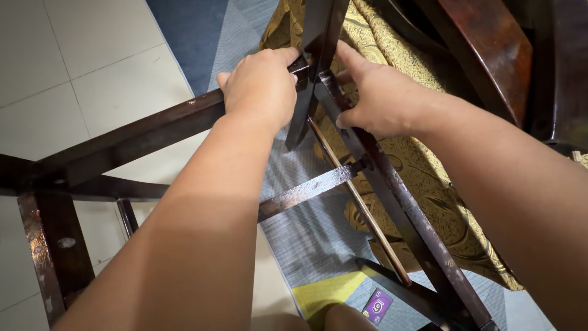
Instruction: The person assembles a wooden chair by inserting dowels and screws into joints and tightening them with a screwdriver. They align the chair legs and crossbars, then secure the connections.
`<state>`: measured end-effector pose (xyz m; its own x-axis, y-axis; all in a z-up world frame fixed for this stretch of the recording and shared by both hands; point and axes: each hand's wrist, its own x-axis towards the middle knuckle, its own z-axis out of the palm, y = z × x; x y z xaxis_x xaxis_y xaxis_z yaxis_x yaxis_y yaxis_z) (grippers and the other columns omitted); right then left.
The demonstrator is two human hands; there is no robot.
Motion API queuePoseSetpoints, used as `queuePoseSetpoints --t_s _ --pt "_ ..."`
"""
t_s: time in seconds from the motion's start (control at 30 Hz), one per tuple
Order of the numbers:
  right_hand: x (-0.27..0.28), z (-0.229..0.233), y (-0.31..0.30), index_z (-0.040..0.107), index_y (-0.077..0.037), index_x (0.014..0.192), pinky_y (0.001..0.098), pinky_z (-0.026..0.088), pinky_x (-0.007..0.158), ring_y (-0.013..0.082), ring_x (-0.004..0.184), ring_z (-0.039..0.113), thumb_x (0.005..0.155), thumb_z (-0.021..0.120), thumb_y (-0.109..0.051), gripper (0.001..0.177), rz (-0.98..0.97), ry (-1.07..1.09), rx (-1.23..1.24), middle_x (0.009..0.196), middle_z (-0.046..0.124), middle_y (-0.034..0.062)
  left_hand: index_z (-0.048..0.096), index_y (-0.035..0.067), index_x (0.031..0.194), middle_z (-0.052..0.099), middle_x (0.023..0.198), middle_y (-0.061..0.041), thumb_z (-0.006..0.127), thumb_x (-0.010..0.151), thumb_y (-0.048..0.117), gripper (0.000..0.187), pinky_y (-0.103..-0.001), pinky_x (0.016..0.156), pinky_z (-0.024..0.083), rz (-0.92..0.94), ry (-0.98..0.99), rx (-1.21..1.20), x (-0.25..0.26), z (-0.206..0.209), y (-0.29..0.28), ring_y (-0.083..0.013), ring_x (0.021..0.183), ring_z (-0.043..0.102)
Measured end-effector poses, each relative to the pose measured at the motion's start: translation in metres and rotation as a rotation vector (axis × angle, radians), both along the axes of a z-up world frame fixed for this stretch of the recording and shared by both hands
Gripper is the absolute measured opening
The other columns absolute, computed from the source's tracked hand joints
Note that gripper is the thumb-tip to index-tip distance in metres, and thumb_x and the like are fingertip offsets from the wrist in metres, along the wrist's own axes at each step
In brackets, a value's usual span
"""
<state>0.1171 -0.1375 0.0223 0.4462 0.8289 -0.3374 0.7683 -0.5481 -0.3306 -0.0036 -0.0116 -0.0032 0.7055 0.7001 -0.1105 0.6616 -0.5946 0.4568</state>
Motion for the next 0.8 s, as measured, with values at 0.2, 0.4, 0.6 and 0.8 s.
queuePoseSetpoints --t_s 0.2,0.4,0.6,0.8 --pt "-0.006 -0.003 0.001 0.005 -0.009 0.161 0.0406 0.047 0.104 0.0355 0.122 0.061 0.075 0.079 -0.009 0.113 0.000 -0.057 -0.041 0.140 0.059 0.0149 0.071 0.024 0.121 0.074 0.104 -0.006 0.065 0.096 0.021 0.026 -0.048 0.097 0.039 -0.013 0.000 0.032 -0.002 -0.010 0.004 -0.0292 0.106 0.066" --pt "-0.012 0.002 -0.003 0.009 -0.018 0.162 0.0412 0.048 0.102 0.0350 0.119 0.062 0.076 0.078 -0.015 0.111 -0.021 -0.062 -0.007 0.136 0.062 0.0146 0.063 0.012 0.121 0.068 0.113 -0.012 0.071 0.086 0.024 0.037 -0.050 0.099 0.037 -0.026 -0.245 0.128 -0.005 -0.017 0.002 -0.0321 0.112 0.061" --pt "-0.003 -0.003 -0.017 0.031 -0.023 0.157 0.0342 0.047 0.108 0.0236 0.122 0.066 0.083 0.079 -0.038 0.089 -0.075 0.080 -0.046 0.134 0.067 0.0097 0.068 0.012 0.113 0.060 0.120 -0.014 0.074 0.087 0.043 0.041 -0.051 0.101 0.039 -0.149 -0.281 0.091 -0.040 0.002 -0.043 -0.0317 0.120 0.055" --pt "-0.002 0.001 -0.034 0.041 -0.017 0.152 0.0351 0.048 0.104 0.0224 0.118 0.067 0.087 0.071 -0.038 0.075 -0.022 0.263 -0.149 0.138 0.063 0.0112 0.059 0.010 0.127 0.063 0.129 -0.017 0.061 0.093 0.056 0.057 -0.048 0.100 0.048 -0.411 0.312 -0.430 -0.046 0.008 -0.075 -0.0357 0.121 0.060"
